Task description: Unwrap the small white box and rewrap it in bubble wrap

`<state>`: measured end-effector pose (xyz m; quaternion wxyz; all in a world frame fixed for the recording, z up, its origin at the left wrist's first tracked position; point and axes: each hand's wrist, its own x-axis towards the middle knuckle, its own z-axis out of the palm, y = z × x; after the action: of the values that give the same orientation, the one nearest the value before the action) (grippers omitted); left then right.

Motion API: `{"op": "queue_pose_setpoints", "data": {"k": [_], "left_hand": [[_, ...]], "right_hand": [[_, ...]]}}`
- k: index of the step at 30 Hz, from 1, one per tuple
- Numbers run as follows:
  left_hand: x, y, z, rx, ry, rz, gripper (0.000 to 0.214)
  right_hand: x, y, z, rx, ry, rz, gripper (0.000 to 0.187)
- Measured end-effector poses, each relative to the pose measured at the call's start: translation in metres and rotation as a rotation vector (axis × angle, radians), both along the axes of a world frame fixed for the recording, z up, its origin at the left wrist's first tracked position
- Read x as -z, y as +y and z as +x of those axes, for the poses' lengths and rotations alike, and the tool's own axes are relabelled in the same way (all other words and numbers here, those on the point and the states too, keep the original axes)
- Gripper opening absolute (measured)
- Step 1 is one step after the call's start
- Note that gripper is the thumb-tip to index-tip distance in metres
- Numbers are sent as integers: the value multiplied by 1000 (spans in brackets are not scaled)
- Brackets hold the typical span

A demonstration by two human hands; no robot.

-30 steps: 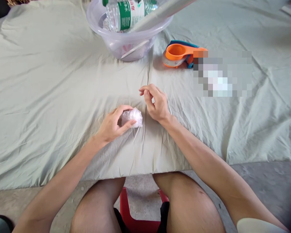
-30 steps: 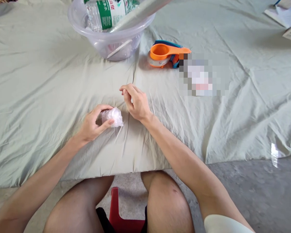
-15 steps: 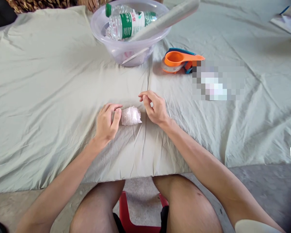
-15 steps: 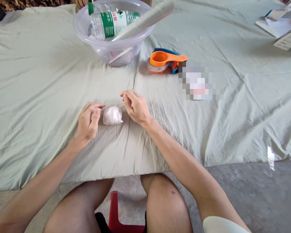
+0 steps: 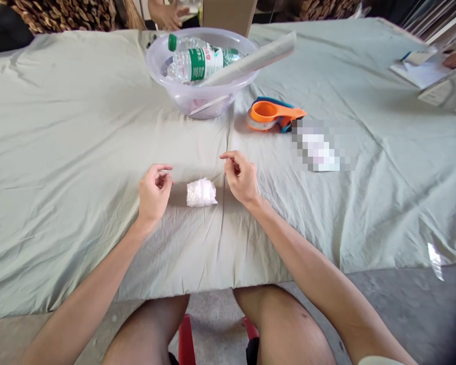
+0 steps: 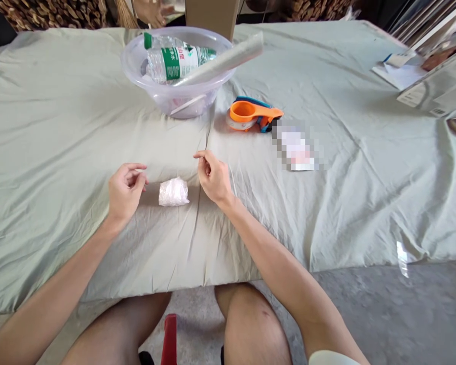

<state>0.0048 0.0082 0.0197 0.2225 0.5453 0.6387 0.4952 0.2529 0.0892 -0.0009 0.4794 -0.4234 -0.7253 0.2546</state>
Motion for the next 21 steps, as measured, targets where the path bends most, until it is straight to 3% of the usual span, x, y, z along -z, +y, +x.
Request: {"op": "queue_pose_setpoints", "data": {"k": [3,6,9,15,18,21], "left_hand": [[-2,-2,-2,152,90,-69,43],[-4,-10,2,318,345,-80,58],[-5,-17,7,377,534,-59,63],[3,-22,9,382,629,40,64],[11,-20,10,358,525,201,51],[18,-15,10,354,392,313,64]], "right_hand": [[-12,-3,9,-144,-189,-29,49],[-23,-8,15,-382,-423,17,69],[-29,-13,16,-482,-505,62,83],[-21,-19,10,-558,-403,-15,73],[-10,-17,7,-556,-262,-7,60],[0,-14,4,-538,-137,97,70]]}}
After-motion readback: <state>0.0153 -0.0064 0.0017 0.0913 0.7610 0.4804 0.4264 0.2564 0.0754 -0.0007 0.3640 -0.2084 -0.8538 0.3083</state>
